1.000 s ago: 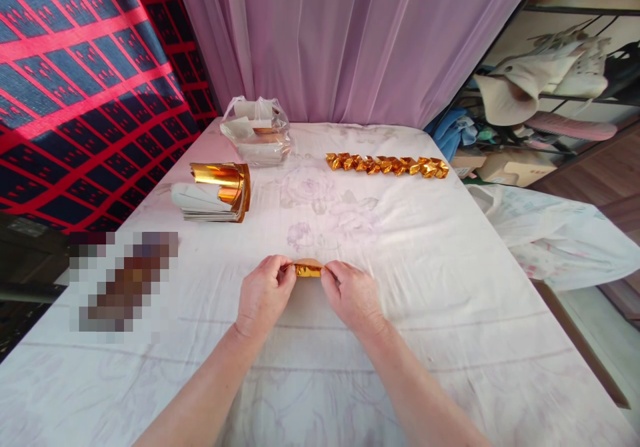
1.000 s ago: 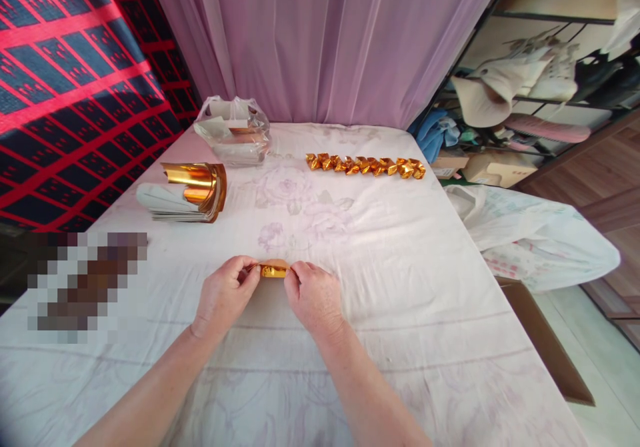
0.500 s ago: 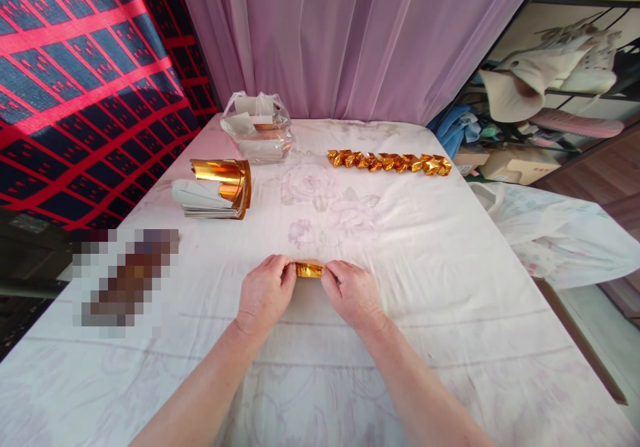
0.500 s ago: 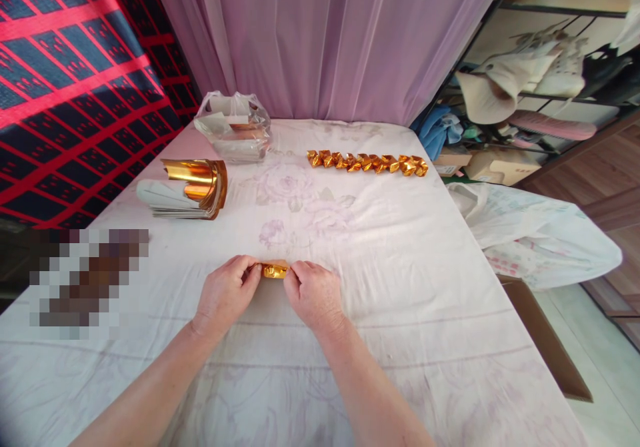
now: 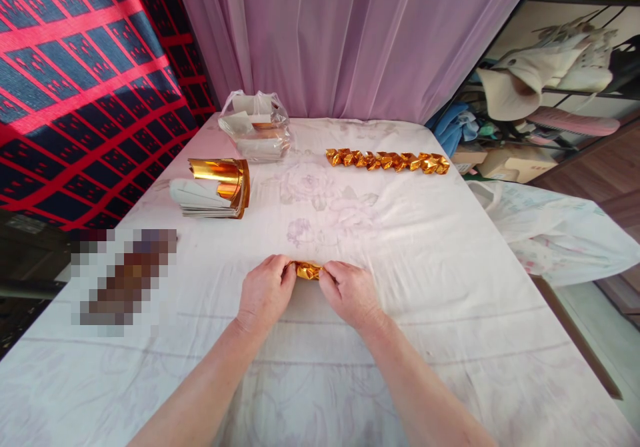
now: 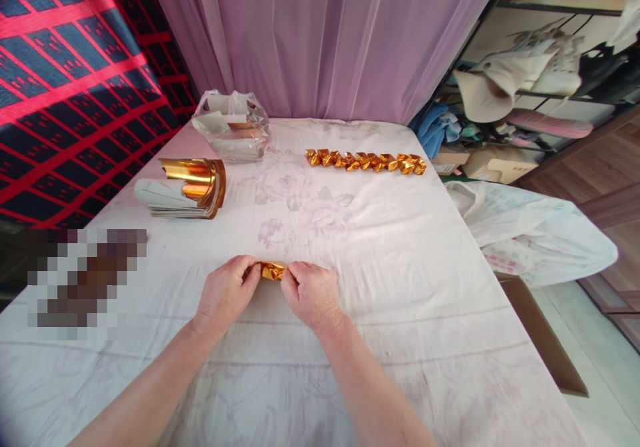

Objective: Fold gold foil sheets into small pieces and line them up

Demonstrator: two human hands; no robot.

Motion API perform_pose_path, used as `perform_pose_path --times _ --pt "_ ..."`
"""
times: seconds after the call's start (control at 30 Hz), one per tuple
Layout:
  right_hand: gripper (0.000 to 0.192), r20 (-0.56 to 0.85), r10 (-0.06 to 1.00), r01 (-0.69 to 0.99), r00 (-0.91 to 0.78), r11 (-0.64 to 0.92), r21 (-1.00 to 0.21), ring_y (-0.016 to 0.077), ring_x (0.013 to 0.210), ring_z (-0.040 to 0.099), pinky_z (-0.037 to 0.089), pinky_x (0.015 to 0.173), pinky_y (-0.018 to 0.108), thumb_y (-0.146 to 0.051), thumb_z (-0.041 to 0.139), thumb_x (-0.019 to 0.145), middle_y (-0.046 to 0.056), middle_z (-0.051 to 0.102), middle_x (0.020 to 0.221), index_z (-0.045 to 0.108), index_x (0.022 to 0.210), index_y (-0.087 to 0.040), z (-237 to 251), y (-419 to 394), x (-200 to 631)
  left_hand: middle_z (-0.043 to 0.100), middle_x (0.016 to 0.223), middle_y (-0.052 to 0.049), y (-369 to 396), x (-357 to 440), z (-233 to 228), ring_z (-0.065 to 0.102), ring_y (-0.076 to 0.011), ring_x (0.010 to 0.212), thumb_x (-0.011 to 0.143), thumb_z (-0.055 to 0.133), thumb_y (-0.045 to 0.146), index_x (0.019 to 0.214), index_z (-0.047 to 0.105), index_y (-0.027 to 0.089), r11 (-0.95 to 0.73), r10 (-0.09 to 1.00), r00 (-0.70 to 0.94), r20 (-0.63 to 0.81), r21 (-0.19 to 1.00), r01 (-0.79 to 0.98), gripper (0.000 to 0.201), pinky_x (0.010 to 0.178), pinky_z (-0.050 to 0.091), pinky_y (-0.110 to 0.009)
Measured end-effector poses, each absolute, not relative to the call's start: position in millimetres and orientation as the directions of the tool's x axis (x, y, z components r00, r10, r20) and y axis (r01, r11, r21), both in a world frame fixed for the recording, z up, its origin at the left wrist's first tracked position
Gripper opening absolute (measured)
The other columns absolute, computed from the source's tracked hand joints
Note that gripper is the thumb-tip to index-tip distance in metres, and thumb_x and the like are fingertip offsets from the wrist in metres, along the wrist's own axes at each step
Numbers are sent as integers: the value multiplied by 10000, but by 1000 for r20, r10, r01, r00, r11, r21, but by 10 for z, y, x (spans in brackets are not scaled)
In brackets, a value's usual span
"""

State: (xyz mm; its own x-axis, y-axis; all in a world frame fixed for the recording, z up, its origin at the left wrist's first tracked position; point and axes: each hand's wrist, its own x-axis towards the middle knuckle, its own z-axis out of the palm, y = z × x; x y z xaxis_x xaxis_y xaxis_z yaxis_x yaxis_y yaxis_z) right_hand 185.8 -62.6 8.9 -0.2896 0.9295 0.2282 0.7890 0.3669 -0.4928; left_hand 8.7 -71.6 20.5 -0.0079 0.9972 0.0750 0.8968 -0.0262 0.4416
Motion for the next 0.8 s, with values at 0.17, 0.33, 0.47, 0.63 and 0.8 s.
perform_pose_path --times 0.17,0.33,0.47,0.63,0.8 --pt "319 229 936 799 -268 349 -490 109 531 501 253 555 266 -225 418 898 2 601 569 498 589 -211 81 -628 1846 690 789 -17 -726 88 204 620 -167 709 910 477 231 776 618 225 -44 996 2 92 452 891 194 624 385 -274" --pt "314 243 950 843 -198 291 -452 114 530 525 230 543 273 -240 434 907 11 623 577 526 608 -208 34 -621 1845 672 751 -13 -755 92 191 603 -162 681 906 475 234 751 605 223 -68 994 23 104 455 888 202 616 381 -275" --pt "313 234 952 848 -196 285 -448 115 522 521 229 540 276 -241 439 904 10 625 574 529 605 -210 30 -620 1850 672 755 -13 -752 92 188 605 -165 691 904 476 226 750 600 221 -66 994 19 104 473 879 198 627 388 -280" --pt "324 221 951 825 -216 299 -480 118 535 533 255 547 266 -268 439 914 4 624 580 528 607 -215 59 -614 1881 672 743 -5 -726 74 212 602 -160 679 889 486 234 749 613 228 -40 997 7 70 490 871 189 621 391 -275" --pt "324 243 938 816 -249 338 -468 117 555 542 267 564 260 -257 417 927 6 625 594 533 627 -214 67 -603 1905 657 746 -2 -731 46 238 601 -164 676 898 486 285 789 623 232 -62 997 28 73 516 854 183 630 408 -276"
